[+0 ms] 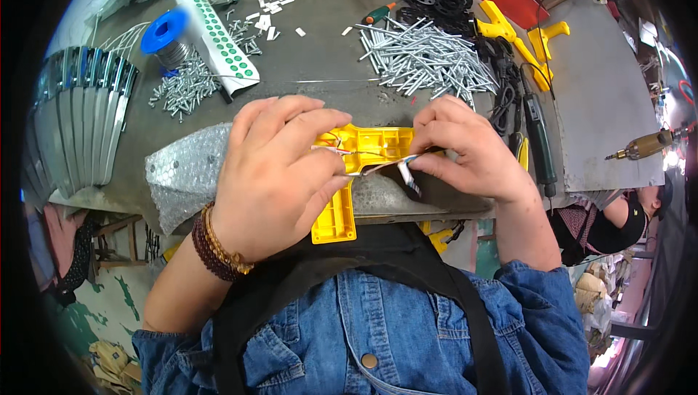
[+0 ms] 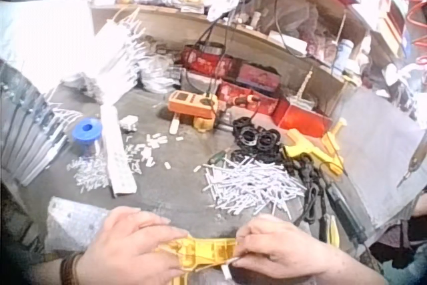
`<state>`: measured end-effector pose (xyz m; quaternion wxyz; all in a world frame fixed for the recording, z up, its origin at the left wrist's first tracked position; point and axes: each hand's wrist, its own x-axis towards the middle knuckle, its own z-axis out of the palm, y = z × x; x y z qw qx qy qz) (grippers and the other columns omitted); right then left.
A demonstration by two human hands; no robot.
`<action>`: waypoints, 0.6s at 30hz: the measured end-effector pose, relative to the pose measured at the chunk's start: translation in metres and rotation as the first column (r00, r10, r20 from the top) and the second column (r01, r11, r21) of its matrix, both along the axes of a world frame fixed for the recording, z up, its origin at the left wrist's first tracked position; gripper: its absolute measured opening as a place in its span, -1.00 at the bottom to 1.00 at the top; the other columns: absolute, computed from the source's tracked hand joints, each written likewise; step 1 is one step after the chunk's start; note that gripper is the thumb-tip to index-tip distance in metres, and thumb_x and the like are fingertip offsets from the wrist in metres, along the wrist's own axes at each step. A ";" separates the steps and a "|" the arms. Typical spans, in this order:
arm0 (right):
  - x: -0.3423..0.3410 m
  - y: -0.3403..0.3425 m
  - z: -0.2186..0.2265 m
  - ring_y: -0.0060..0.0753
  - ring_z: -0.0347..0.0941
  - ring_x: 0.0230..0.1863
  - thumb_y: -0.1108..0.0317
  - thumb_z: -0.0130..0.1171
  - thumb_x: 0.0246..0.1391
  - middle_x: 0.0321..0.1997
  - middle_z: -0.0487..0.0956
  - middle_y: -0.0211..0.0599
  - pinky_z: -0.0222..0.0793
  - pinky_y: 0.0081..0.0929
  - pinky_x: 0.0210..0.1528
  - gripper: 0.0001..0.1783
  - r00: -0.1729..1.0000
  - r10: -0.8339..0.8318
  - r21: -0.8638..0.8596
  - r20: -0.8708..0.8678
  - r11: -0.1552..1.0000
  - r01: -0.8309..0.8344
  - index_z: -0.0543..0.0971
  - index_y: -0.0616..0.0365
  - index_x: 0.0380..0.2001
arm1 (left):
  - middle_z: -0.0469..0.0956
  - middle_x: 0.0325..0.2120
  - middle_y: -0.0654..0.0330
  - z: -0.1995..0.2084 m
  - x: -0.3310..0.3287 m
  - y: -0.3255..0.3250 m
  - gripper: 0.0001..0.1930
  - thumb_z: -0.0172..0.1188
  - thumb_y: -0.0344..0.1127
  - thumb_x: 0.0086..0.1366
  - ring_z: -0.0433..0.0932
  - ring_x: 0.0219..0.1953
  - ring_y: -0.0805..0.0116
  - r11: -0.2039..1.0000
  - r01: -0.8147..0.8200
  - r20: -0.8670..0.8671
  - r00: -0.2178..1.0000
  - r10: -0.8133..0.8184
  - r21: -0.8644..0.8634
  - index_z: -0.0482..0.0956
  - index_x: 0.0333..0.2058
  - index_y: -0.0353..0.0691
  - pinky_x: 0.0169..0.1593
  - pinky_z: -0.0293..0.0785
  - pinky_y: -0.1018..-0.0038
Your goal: Soldering wires and assembling the internal components of a yellow plastic handheld device.
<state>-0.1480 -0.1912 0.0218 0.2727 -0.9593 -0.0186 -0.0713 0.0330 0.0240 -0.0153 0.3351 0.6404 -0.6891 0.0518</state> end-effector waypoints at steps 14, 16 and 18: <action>0.013 0.013 0.008 -0.31 0.48 -0.39 0.44 0.39 -0.06 -0.44 0.53 -0.28 0.36 -0.40 -0.36 -0.85 1.000 -0.012 0.079 0.003 0.997 0.012 0.63 0.18 -0.38 | 0.54 0.03 0.11 -0.005 0.001 -0.003 -0.91 0.26 -0.37 0.08 0.41 0.11 -0.03 1.000 -0.006 -0.059 0.998 0.004 -0.027 0.54 -0.47 -0.23 0.16 0.22 0.04; 0.018 0.014 0.004 -0.33 0.49 -0.41 0.46 0.39 -0.09 -0.46 0.55 -0.31 0.38 -0.43 -0.38 -0.86 0.999 -0.032 0.096 -0.024 0.995 0.034 0.65 0.17 -0.39 | 0.54 0.03 0.11 -0.006 0.001 -0.001 -0.91 0.25 -0.37 0.08 0.42 0.11 -0.03 0.999 -0.012 -0.064 0.998 0.010 -0.031 0.54 -0.47 -0.22 0.16 0.22 0.04; 0.022 0.013 0.001 -0.34 0.50 -0.42 0.47 0.39 -0.11 -0.46 0.57 -0.32 0.40 -0.44 -0.38 -0.85 0.996 0.053 0.203 0.067 0.977 -0.065 0.65 0.17 -0.39 | 0.54 0.03 0.12 -0.006 0.000 -0.001 -0.91 0.26 -0.37 0.08 0.42 0.11 -0.02 0.999 -0.005 -0.076 0.997 0.002 -0.041 0.55 -0.47 -0.22 0.16 0.22 0.04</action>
